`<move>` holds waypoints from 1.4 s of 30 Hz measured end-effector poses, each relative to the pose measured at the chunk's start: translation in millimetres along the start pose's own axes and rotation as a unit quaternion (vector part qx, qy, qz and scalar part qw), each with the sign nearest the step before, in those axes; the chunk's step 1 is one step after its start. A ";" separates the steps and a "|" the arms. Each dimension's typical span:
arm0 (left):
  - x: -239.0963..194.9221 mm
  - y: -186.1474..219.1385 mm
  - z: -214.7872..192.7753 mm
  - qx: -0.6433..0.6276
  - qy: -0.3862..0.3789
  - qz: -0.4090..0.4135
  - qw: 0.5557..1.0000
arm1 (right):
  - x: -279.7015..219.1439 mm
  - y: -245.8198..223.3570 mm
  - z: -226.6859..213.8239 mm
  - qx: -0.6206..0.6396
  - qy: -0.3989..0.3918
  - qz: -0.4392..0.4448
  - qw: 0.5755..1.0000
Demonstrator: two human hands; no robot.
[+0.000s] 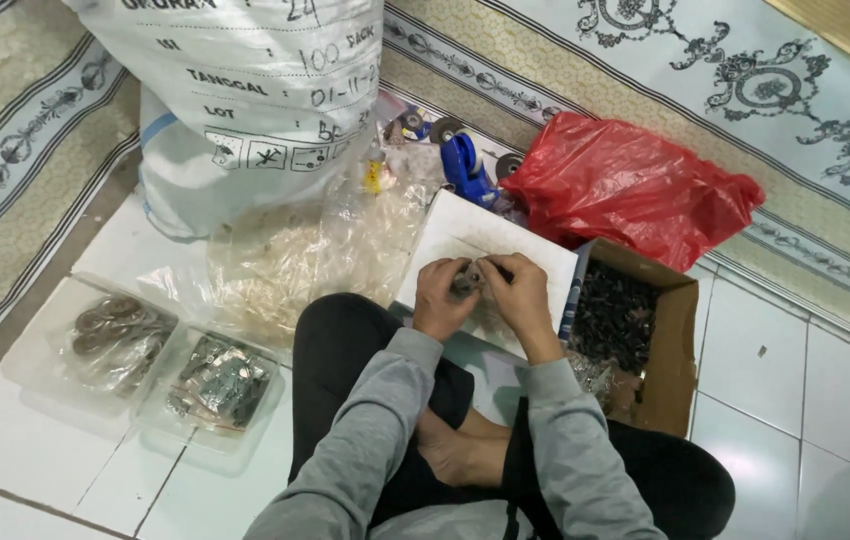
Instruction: The person sits on the floor and sorts small metal parts from a cardboard box into a white container. They pick up individual pieces, inspect them, and place them into the container, repeating this process throughout the clip.
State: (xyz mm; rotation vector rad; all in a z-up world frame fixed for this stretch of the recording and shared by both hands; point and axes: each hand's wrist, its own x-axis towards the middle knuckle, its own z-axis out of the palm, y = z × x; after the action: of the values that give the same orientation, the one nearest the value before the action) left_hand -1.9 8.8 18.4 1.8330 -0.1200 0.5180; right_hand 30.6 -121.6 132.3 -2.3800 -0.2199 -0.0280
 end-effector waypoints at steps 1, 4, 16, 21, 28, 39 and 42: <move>0.9 -1.0 -0.9 0.001 0.003 -0.001 1.000 | -0.8 2.7 1.9 0.000 -0.002 -0.002 1.000; -0.8 -3.6 3.9 -0.005 -0.001 -0.005 1.000 | -11.5 9.5 -0.1 0.054 0.035 0.028 0.998; -4.9 23.0 -10.8 0.012 -0.053 0.041 0.998 | -43.9 34.3 8.6 0.068 0.018 0.048 0.996; -5.6 8.3 2.4 -0.002 -0.105 0.000 0.995 | -50.5 56.6 -16.6 0.049 0.018 -0.008 0.999; 6.5 52.6 -3.3 0.014 -0.240 -0.052 0.969 | -66.7 77.8 -40.5 0.141 0.043 -0.018 0.989; -0.6 87.1 13.2 0.057 -0.308 -0.067 0.947 | -81.8 121.0 -32.5 0.246 0.064 -0.032 0.967; 2.5 84.5 21.6 0.046 -0.311 -0.075 0.946 | -80.5 124.7 -26.4 0.296 0.075 -0.019 0.952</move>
State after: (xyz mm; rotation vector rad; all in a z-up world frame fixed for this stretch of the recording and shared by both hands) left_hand -21.8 -38.5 89.0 2.0225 -0.3827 -0.1800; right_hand -26.8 -241.0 60.4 -1.7646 -0.1718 -0.1409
